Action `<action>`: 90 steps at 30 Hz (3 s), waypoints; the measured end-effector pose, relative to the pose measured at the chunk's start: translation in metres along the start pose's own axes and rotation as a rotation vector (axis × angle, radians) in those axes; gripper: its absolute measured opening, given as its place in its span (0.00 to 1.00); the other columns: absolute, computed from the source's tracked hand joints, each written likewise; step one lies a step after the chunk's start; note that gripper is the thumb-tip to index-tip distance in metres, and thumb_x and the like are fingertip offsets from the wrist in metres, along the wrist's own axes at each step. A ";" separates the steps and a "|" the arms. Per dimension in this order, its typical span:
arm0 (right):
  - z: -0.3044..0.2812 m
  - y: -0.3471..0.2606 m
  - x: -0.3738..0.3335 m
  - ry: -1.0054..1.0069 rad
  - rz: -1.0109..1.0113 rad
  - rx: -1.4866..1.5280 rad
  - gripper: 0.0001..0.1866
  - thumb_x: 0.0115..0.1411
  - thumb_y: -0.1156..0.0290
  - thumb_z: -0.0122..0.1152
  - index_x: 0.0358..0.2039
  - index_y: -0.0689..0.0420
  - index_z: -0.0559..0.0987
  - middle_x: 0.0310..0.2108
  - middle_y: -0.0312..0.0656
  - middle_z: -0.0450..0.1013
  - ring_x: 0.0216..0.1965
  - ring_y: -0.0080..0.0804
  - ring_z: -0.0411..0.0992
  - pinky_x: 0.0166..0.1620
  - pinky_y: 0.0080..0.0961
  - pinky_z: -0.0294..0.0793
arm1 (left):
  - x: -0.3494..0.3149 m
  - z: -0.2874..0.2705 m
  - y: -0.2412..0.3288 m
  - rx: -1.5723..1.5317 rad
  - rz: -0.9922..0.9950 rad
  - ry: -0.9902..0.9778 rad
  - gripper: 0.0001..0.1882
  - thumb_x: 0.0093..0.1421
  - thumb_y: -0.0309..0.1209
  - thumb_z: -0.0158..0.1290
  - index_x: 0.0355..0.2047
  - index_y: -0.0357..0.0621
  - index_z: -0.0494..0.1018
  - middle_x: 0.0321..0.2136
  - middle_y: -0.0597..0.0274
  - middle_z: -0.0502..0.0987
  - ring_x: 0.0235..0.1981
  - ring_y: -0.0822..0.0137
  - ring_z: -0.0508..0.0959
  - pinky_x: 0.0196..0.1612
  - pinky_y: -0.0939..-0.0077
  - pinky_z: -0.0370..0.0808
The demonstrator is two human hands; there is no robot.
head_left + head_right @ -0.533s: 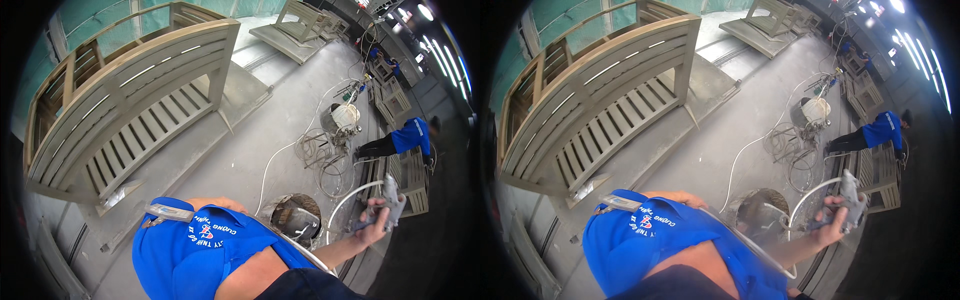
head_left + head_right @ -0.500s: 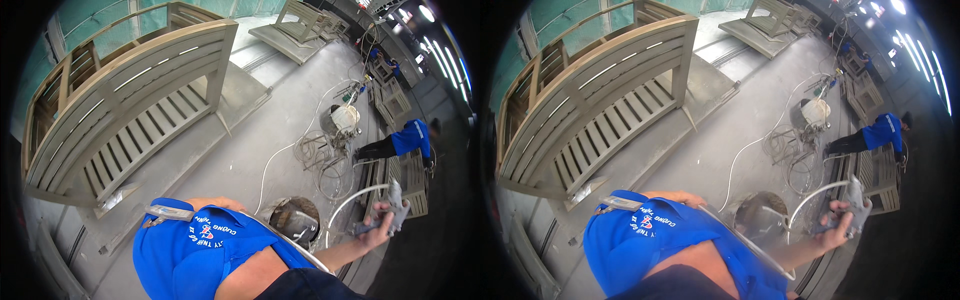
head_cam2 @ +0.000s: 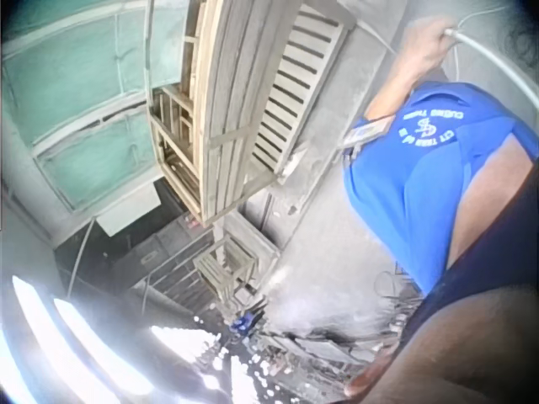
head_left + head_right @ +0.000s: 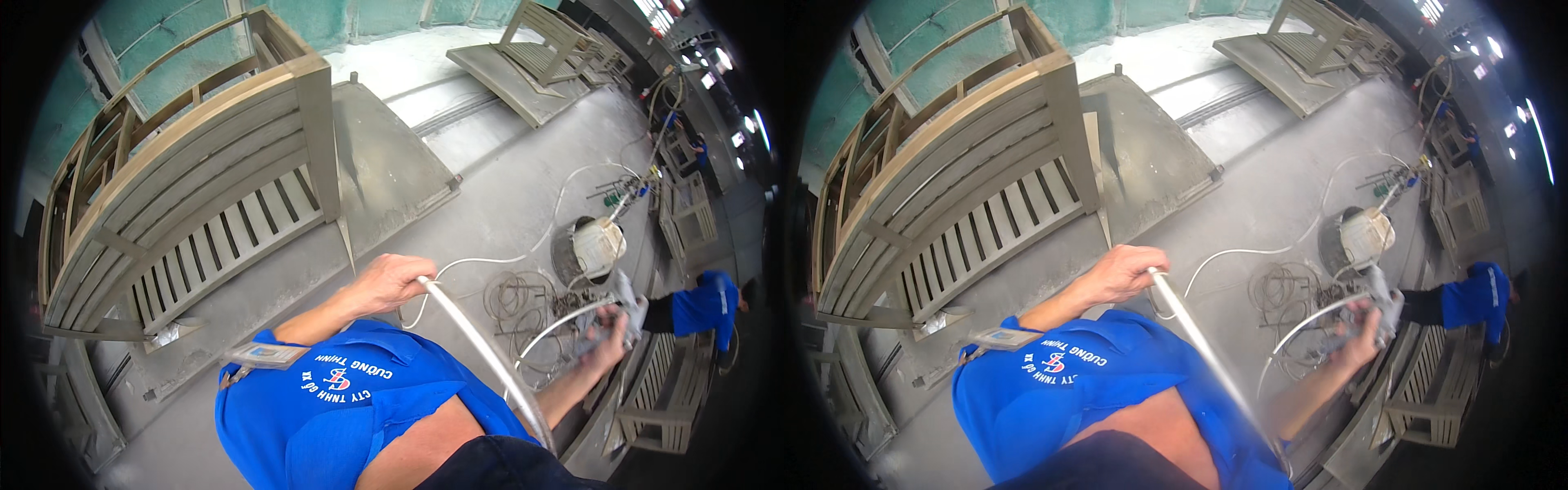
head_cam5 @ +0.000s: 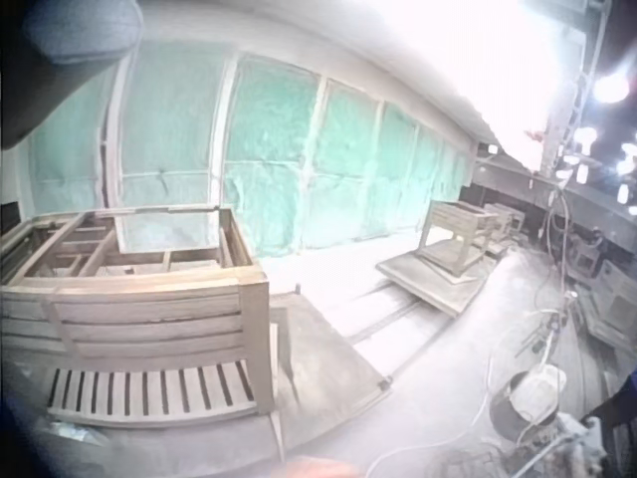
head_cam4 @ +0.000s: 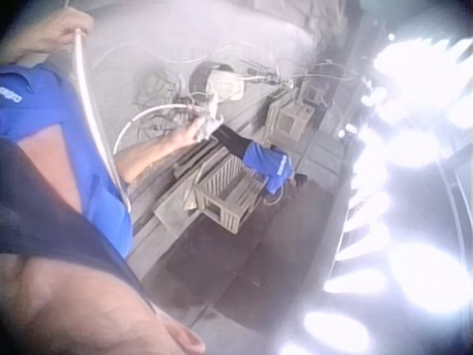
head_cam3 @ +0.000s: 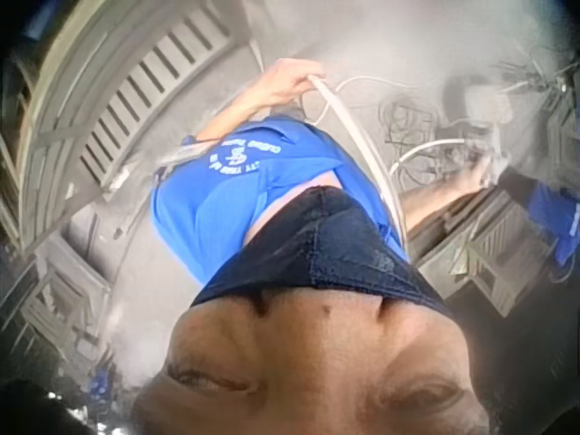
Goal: The person uses a spray gun to apply a light-colored coating to a wooden furniture frame. They move around the frame to cover multiple sides and sections, including the slats and frame edges.
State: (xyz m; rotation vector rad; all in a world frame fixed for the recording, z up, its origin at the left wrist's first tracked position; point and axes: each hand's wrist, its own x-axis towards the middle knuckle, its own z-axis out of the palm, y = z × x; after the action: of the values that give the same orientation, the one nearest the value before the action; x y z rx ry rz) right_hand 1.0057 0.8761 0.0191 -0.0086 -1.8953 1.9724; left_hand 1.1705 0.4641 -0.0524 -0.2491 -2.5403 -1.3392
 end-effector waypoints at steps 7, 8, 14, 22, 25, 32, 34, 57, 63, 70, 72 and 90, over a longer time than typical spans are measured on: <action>0.280 0.094 0.100 -0.744 0.236 0.069 0.20 0.69 0.67 0.61 0.58 0.60 0.74 0.33 0.40 0.78 0.32 0.28 0.79 0.18 0.20 0.68 | 0.066 -0.029 -0.048 -0.073 -0.087 0.057 0.08 0.60 0.25 0.59 0.40 0.44 0.77 0.34 0.56 0.80 0.38 0.48 0.81 0.39 0.58 0.77; 0.321 0.097 0.115 -0.825 0.210 0.082 0.22 0.69 0.67 0.61 0.60 0.60 0.73 0.33 0.40 0.78 0.32 0.27 0.79 0.18 0.20 0.68 | 0.078 -0.032 -0.054 -0.200 -0.078 0.112 0.07 0.61 0.25 0.59 0.40 0.43 0.77 0.35 0.57 0.80 0.38 0.49 0.81 0.39 0.60 0.78; 0.545 0.065 0.192 -1.287 -0.012 0.191 0.27 0.68 0.68 0.60 0.67 0.57 0.70 0.31 0.36 0.78 0.31 0.20 0.77 0.19 0.18 0.69 | 0.138 -0.029 -0.054 -0.075 -0.377 0.406 0.07 0.57 0.19 0.60 0.35 0.41 0.77 0.31 0.59 0.78 0.34 0.57 0.80 0.39 0.68 0.77; 0.819 0.019 0.219 -1.528 -0.272 0.393 0.25 0.67 0.65 0.62 0.63 0.54 0.74 0.31 0.34 0.78 0.29 0.21 0.77 0.20 0.19 0.70 | 0.217 0.047 -0.036 -0.002 -0.807 0.891 0.08 0.53 0.20 0.61 0.35 0.35 0.78 0.33 0.57 0.80 0.37 0.62 0.81 0.43 0.74 0.75; 0.924 0.001 0.223 -1.552 -0.480 0.403 0.20 0.66 0.63 0.64 0.55 0.57 0.79 0.28 0.34 0.77 0.27 0.20 0.77 0.18 0.17 0.68 | 0.291 0.086 -0.041 -0.039 -0.925 1.066 0.08 0.54 0.23 0.62 0.35 0.35 0.79 0.32 0.56 0.80 0.37 0.62 0.81 0.44 0.72 0.75; 1.084 -0.058 0.202 -1.397 -1.116 0.771 0.26 0.57 0.60 0.70 0.56 0.53 0.82 0.41 0.43 0.83 0.32 0.33 0.80 0.36 0.31 0.81 | 0.439 0.115 -0.027 -0.113 -1.114 1.297 0.11 0.66 0.34 0.58 0.36 0.37 0.79 0.28 0.53 0.80 0.33 0.64 0.80 0.40 0.69 0.74; 1.073 -0.078 0.208 -1.768 -0.807 0.637 0.25 0.56 0.60 0.71 0.54 0.53 0.82 0.38 0.40 0.83 0.28 0.30 0.76 0.31 0.29 0.80 | 0.462 0.118 -0.022 -0.052 -1.193 1.303 0.12 0.67 0.35 0.58 0.36 0.37 0.79 0.28 0.52 0.80 0.33 0.64 0.79 0.39 0.69 0.73; 0.942 0.005 0.299 -1.938 -0.439 0.373 0.28 0.61 0.66 0.66 0.62 0.55 0.77 0.33 0.35 0.81 0.24 0.22 0.72 0.24 0.22 0.70 | 0.512 0.122 -0.010 -0.016 -1.350 1.281 0.06 0.61 0.28 0.57 0.35 0.37 0.78 0.32 0.48 0.79 0.36 0.45 0.81 0.40 0.62 0.75; 0.902 0.076 0.324 -2.511 -0.260 0.422 0.15 0.63 0.58 0.67 0.41 0.55 0.80 0.25 0.34 0.77 0.25 0.19 0.75 0.17 0.17 0.64 | 0.517 0.118 -0.008 -0.006 -1.402 1.302 0.07 0.63 0.29 0.56 0.35 0.37 0.78 0.31 0.48 0.79 0.36 0.45 0.80 0.40 0.60 0.75; 0.955 0.105 0.267 -2.027 -0.338 0.299 0.21 0.64 0.62 0.65 0.55 0.56 0.79 0.31 0.34 0.80 0.29 0.21 0.77 0.22 0.20 0.70 | 0.520 0.116 -0.007 0.072 -1.394 1.252 0.09 0.62 0.32 0.58 0.35 0.37 0.77 0.31 0.46 0.79 0.35 0.43 0.80 0.39 0.59 0.75; 0.973 0.116 0.261 -1.975 -0.238 0.408 0.26 0.61 0.66 0.66 0.61 0.56 0.78 0.36 0.36 0.82 0.26 0.21 0.73 0.26 0.23 0.72 | 0.523 0.121 -0.006 0.125 -1.402 1.246 0.10 0.62 0.32 0.59 0.35 0.37 0.77 0.31 0.46 0.79 0.35 0.44 0.80 0.39 0.59 0.75; 0.995 0.402 0.116 -1.510 0.743 -0.182 0.12 0.64 0.71 0.65 0.47 0.58 0.78 0.29 0.41 0.80 0.23 0.30 0.79 0.18 0.26 0.73 | 0.549 0.125 -0.018 -0.198 -1.835 1.298 0.08 0.64 0.32 0.62 0.36 0.40 0.79 0.29 0.51 0.82 0.31 0.53 0.82 0.37 0.65 0.75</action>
State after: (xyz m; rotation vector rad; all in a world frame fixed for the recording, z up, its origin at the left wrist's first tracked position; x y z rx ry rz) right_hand 0.5100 -0.0418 -0.2574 1.1920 -3.3114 2.4910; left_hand 0.6243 0.5740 0.0333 2.3794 -0.9515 -1.1573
